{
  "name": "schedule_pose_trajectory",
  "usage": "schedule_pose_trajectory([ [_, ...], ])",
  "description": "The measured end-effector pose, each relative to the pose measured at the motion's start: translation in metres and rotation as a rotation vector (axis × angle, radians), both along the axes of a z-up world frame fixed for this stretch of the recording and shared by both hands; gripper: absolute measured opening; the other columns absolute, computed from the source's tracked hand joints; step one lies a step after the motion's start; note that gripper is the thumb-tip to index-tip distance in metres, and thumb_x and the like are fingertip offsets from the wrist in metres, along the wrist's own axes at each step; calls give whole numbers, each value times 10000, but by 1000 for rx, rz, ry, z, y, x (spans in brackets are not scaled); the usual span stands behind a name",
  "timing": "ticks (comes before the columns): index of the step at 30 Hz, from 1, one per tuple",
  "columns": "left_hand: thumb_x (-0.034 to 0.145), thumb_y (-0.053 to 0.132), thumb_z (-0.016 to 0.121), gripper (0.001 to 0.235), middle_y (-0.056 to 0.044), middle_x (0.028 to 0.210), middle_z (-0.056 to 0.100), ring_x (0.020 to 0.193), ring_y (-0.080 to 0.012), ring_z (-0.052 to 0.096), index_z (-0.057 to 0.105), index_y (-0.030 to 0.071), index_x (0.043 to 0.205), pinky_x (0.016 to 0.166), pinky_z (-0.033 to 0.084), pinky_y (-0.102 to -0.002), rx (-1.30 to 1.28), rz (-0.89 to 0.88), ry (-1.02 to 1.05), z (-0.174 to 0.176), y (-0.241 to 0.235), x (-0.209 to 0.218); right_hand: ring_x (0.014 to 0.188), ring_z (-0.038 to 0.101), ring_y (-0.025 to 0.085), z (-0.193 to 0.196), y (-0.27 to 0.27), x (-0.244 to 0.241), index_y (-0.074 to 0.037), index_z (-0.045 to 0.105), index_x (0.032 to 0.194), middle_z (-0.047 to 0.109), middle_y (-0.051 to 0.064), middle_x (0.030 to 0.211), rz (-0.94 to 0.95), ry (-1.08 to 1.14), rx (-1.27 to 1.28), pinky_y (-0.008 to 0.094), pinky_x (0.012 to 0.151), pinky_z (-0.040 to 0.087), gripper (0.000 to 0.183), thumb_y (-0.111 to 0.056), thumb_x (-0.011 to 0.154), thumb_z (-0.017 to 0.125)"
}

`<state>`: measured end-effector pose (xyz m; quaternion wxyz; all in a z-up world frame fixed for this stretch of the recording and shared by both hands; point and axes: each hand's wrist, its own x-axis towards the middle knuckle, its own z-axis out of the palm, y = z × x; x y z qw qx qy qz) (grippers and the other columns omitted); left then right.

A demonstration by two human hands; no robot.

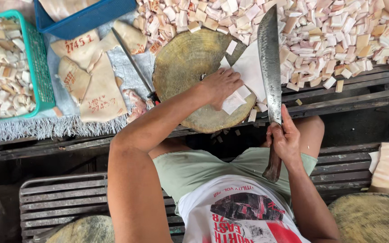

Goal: The person sits at a workbench and uses a large knife to slice a piece of white meat into small cubes on a round wooden cutting board. The person repeatedly cuts the meat and occasionally moves the pieces aside on the board.

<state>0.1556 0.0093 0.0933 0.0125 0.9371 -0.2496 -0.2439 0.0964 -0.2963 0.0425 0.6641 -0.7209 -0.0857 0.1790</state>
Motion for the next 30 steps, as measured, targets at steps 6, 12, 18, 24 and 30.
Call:
schedule_pose_trajectory([
  [6,397,344,1001,1200,-173,1548,403,1459,-418,315,460,132,1446,1151,229,-573,-231,28,-164,-10,13,8,524,526,132,-10,24,15,-102,288,1667,585,64,756,-35,126,165,289,492,484,689,28,1014,463],
  [12,555,370,948,1028,-109,1360,491,1338,-310,414,456,18,1386,1199,282,-516,21,-47,2,-1,-3,18,527,539,155,-12,34,16,-108,268,1683,591,78,769,-113,176,214,305,491,478,702,21,1025,477],
  [18,651,404,888,799,-103,1258,549,1243,-296,487,574,30,1283,1086,423,-505,-76,-9,-4,-11,6,-1,506,526,161,-8,34,18,-120,243,1684,570,77,740,-135,201,217,318,465,479,733,20,1001,470],
  [24,726,357,839,586,-110,1112,626,1116,-294,590,600,85,1187,968,497,-503,-265,189,-82,-31,2,-21,540,531,165,-3,48,14,-106,301,1682,571,82,783,-95,208,184,315,493,461,696,32,1024,478],
  [30,690,331,898,634,-151,1071,658,1061,-349,655,537,59,1134,941,516,-518,-586,428,-358,-40,14,-38,535,529,163,12,75,16,-121,315,1663,572,82,766,-62,197,170,324,486,486,695,24,1003,480],
])
